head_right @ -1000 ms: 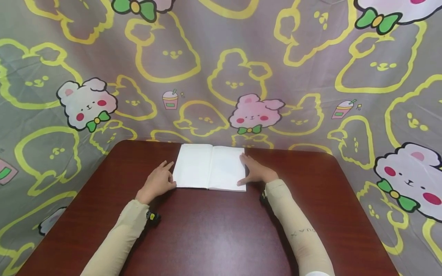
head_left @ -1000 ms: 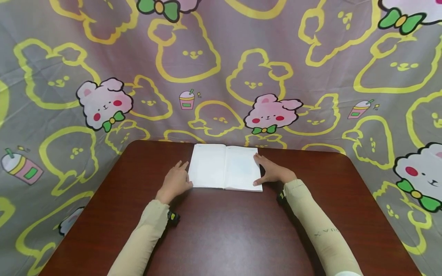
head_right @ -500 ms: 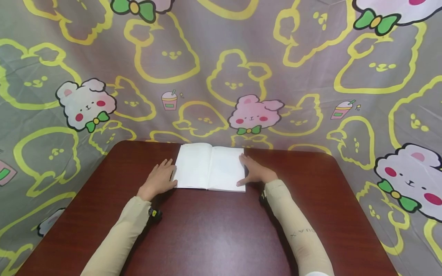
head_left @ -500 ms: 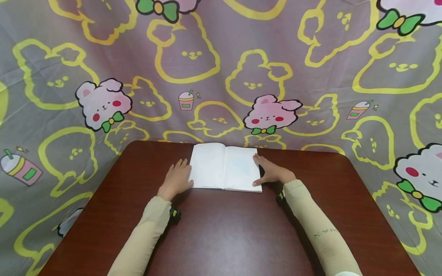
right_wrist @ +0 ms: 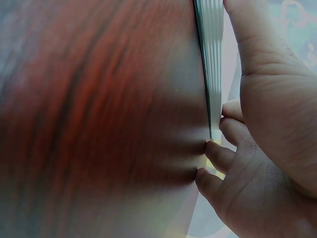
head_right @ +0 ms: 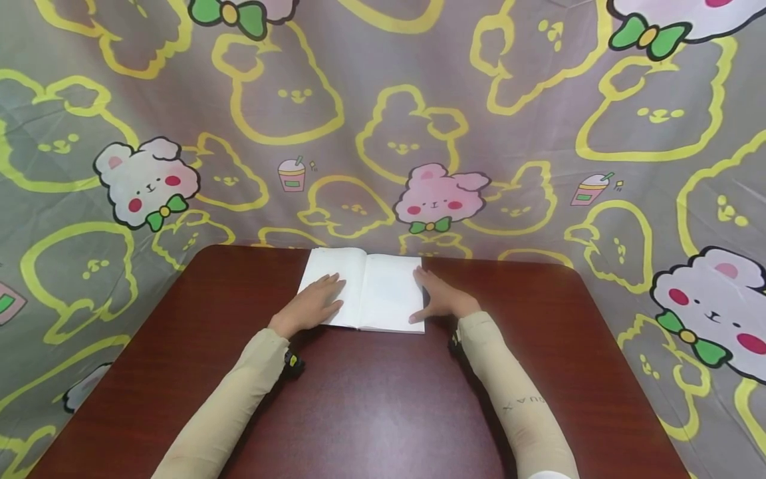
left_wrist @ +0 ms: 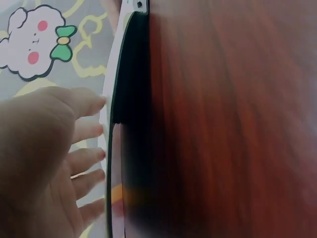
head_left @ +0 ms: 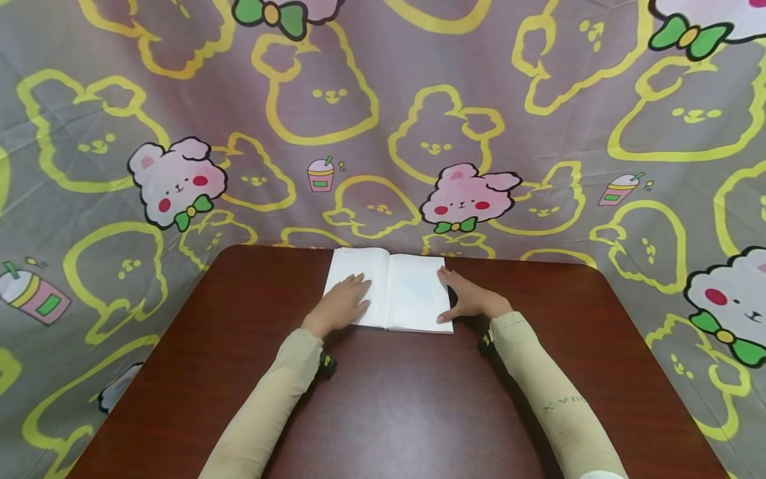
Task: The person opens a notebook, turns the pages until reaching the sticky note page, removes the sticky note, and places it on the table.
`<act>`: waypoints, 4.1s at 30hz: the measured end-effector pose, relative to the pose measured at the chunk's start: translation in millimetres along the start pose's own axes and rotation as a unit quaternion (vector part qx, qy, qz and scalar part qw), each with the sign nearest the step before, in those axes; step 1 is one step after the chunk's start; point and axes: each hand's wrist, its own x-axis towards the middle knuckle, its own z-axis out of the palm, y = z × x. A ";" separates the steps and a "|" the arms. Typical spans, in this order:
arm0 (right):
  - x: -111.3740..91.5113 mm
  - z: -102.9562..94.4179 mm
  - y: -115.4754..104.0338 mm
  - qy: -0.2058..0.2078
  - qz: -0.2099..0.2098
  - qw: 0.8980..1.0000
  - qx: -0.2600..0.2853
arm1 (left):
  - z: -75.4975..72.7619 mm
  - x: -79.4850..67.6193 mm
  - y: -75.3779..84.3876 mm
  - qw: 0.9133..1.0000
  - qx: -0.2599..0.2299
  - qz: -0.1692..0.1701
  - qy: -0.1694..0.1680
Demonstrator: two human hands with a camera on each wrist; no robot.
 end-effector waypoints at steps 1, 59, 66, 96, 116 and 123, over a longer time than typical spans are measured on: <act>0.0 0.0 -0.2 0.001 0.000 1.000 0.000 | 0.6 3.0 1.7 1.000 -0.001 0.004 0.001; -1.8 0.8 -4.4 0.004 0.010 1.000 0.002 | 3.8 17.1 3.5 0.997 -0.026 -0.024 -0.074; -2.4 0.2 -3.7 0.001 0.020 1.000 0.005 | 3.8 16.4 2.7 0.997 -0.024 -0.017 -0.066; -3.3 1.7 -0.1 0.008 0.011 1.000 0.004 | 9.5 16.0 40.7 0.997 -0.019 0.077 -0.003; -0.4 3.6 5.1 0.002 0.015 1.000 -0.007 | 13.7 15.4 54.2 0.994 -0.024 0.106 0.008; -2.6 2.0 5.0 0.008 0.006 1.000 -0.006 | 10.6 14.9 57.3 0.991 -0.013 0.131 0.027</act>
